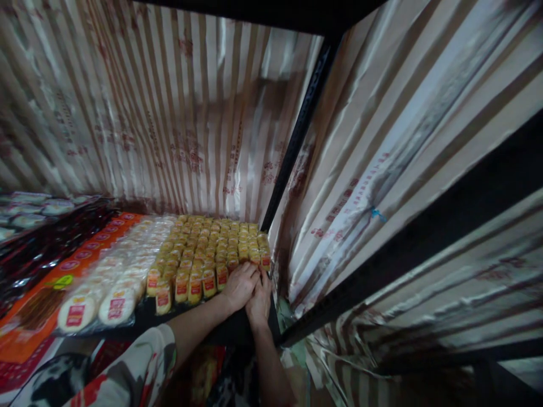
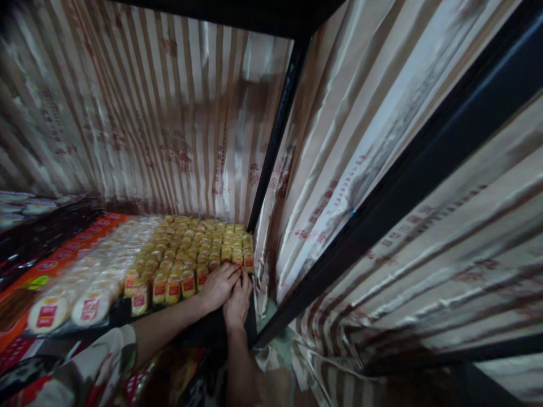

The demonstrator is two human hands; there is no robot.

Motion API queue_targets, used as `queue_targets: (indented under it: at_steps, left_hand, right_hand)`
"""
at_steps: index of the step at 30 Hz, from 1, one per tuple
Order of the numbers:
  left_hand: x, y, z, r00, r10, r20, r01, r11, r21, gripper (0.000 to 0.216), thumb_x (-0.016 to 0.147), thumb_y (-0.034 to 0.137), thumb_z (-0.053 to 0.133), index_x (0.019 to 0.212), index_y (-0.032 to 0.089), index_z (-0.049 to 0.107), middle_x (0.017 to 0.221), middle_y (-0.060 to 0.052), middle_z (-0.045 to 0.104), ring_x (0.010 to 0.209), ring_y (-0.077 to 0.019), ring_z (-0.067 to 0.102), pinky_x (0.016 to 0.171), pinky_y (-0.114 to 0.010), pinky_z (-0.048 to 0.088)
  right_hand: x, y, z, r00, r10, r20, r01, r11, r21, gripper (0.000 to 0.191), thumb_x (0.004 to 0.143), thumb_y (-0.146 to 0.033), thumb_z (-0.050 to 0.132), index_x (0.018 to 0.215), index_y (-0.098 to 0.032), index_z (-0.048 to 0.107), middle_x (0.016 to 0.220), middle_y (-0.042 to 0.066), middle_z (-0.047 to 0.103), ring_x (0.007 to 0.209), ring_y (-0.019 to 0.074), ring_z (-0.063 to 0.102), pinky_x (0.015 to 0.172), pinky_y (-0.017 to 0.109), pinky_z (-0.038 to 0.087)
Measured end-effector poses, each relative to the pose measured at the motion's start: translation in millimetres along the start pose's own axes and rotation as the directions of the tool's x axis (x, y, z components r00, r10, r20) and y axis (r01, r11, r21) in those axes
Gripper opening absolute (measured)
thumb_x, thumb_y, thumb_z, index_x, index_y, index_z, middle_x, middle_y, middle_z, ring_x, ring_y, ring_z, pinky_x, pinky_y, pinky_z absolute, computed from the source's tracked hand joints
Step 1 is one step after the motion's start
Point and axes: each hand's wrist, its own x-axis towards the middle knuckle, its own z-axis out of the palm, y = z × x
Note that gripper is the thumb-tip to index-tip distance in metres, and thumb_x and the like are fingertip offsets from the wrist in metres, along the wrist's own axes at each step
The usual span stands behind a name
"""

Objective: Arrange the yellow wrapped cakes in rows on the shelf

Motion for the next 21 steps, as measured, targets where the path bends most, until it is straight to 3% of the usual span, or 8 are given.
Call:
queue_targets:
  at_steps: [8, 12, 14, 18, 21]
  left_hand:
    - [-60, 18, -19, 0.985, -0.141, -0.097, 0.124, 0.979, -0.162, 0.031, 0.08, 0.01, 0.044, 0.107, 0.016, 0.058, 0.109, -0.007, 0.059, 0.098, -0.0203, 0.051, 0.088, -0.035, 0.047]
    - [-105, 14, -30, 0.93, -0.319, -0.181, 0.26, 0.922, -0.287, 0.042, 0.073, 0.003, 0.042, 0.109, 0.018, 0.057, 0.115, -0.006, 0.055, 0.106, -0.0194, 0.049, 0.093, -0.035, 0.045]
    - [-125, 9, -36, 0.85, -0.475, -0.229, 0.387, 0.856, -0.343, 0.044, 0.073, 0.002, 0.039, 0.11, 0.018, 0.056, 0.116, -0.008, 0.054, 0.109, -0.019, 0.048, 0.094, -0.035, 0.044]
    - [-155, -3, -48, 0.602, -0.741, -0.299, 0.599, 0.666, -0.444, 0.044, 0.076, 0.004, 0.036, 0.116, 0.016, 0.05, 0.12, -0.012, 0.048, 0.117, -0.0203, 0.044, 0.1, -0.039, 0.04]
    - [-166, -16, -56, 0.453, -0.841, -0.295, 0.661, 0.539, -0.522, 0.047, 0.076, 0.006, 0.037, 0.121, 0.017, 0.044, 0.128, -0.012, 0.041, 0.119, -0.0207, 0.045, 0.098, -0.038, 0.042]
  right_hand:
    - [5, 5, -3, 0.996, -0.079, -0.044, 0.08, 0.997, 0.018, 0.042, 0.077, -0.013, 0.033, 0.109, -0.014, 0.06, 0.124, 0.014, 0.049, 0.115, 0.0235, 0.043, 0.096, 0.044, 0.037]
    - [5, -12, -12, 0.987, -0.132, -0.086, 0.135, 0.99, 0.031, 0.038, 0.079, -0.017, 0.034, 0.104, -0.014, 0.062, 0.115, 0.015, 0.055, 0.112, 0.0245, 0.046, 0.094, 0.045, 0.039]
    - [-2, -33, -16, 0.989, -0.144, -0.037, 0.147, 0.984, 0.099, 0.035, 0.081, -0.021, 0.036, 0.105, -0.014, 0.061, 0.108, 0.013, 0.059, 0.106, 0.0231, 0.052, 0.091, 0.043, 0.042]
    - [-28, -94, -16, 0.972, -0.161, 0.169, 0.1, 0.941, 0.323, 0.032, 0.086, -0.023, 0.036, 0.107, -0.016, 0.059, 0.099, 0.01, 0.064, 0.084, 0.0157, 0.062, 0.08, 0.031, 0.05]
    - [-50, -136, -1, 0.925, -0.242, 0.293, 0.118, 0.916, 0.383, 0.033, 0.086, -0.02, 0.035, 0.105, -0.018, 0.062, 0.103, 0.009, 0.065, 0.094, 0.0157, 0.061, 0.085, 0.029, 0.049]
